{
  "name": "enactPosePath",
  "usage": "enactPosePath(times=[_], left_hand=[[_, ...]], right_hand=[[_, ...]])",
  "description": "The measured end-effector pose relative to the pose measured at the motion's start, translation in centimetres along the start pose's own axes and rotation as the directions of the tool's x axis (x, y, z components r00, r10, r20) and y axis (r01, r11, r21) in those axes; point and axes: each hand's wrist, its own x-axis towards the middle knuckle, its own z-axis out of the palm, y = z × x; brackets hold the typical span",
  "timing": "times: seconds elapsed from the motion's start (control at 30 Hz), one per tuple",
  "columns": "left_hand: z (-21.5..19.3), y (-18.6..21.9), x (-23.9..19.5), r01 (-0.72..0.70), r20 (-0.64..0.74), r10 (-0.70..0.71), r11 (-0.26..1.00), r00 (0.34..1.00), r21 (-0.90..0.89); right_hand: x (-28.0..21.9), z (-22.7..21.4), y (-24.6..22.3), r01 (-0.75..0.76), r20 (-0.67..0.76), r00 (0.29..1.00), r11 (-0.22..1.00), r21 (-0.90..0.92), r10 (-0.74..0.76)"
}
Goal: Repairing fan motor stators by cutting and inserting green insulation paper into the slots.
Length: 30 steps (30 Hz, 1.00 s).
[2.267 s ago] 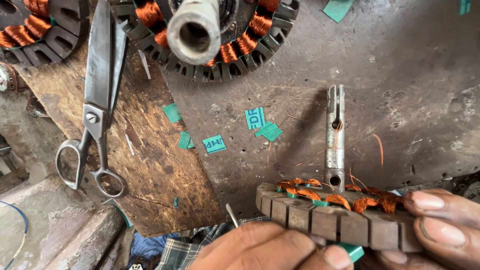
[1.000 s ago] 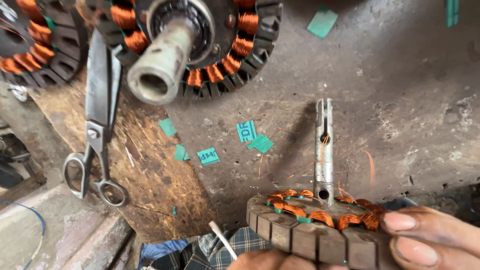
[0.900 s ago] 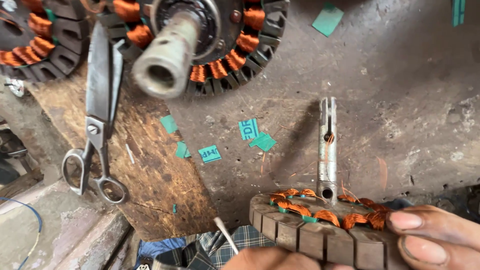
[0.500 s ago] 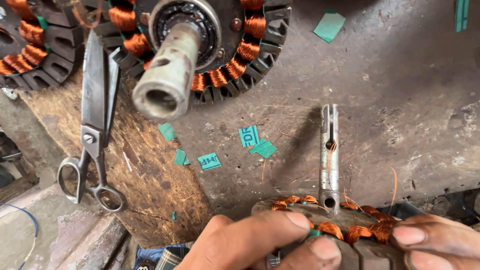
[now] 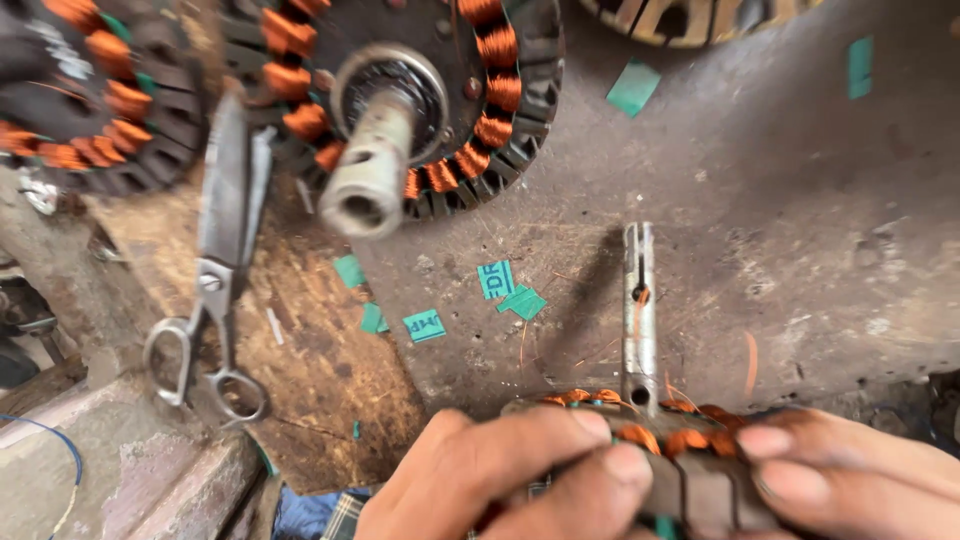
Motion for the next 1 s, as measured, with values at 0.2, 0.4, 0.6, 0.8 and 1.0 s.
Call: enactPosePath(times=[0.2, 0.4, 0.6, 0.8, 1.0], left_hand=[[-0.8, 1.0, 1.1, -0.118, -0.087, 0.111, 0.99, 0.99, -0.075], [-0.3, 0.9, 0.0, -0.143, -0.171, 0.13, 0.987, 0.977, -0.068], [-0.6, 1.8, 0.1, -0.074, -0.158, 0.053, 0.989, 0.986, -0.13], [-0.4, 1.5, 0.3, -0.039, -0.15, 0.011, 0.982, 0.989, -0.187], [-0.6, 1.9, 0.5, -0.011, -0.144, -0.018, 0.98, 0.989, -0.199]], right_hand=[[6.4, 6.1, -17.0, 0.355, -0.398, 0.742, 0.82, -0.448, -0.539], [7.2, 6.2, -17.8, 0.477, -0.446, 0.651, 0.788, -0.389, -0.614], [7.2, 6.4, -18.3, 0.505, -0.481, 0.634, 0.795, -0.336, -0.606], [7.3, 6.4, -18.5, 0.451, -0.469, 0.651, 0.801, -0.395, -0.597], [7.3, 5.6, -18.4, 0.495, -0.474, 0.657, 0.81, -0.315, -0.586]])
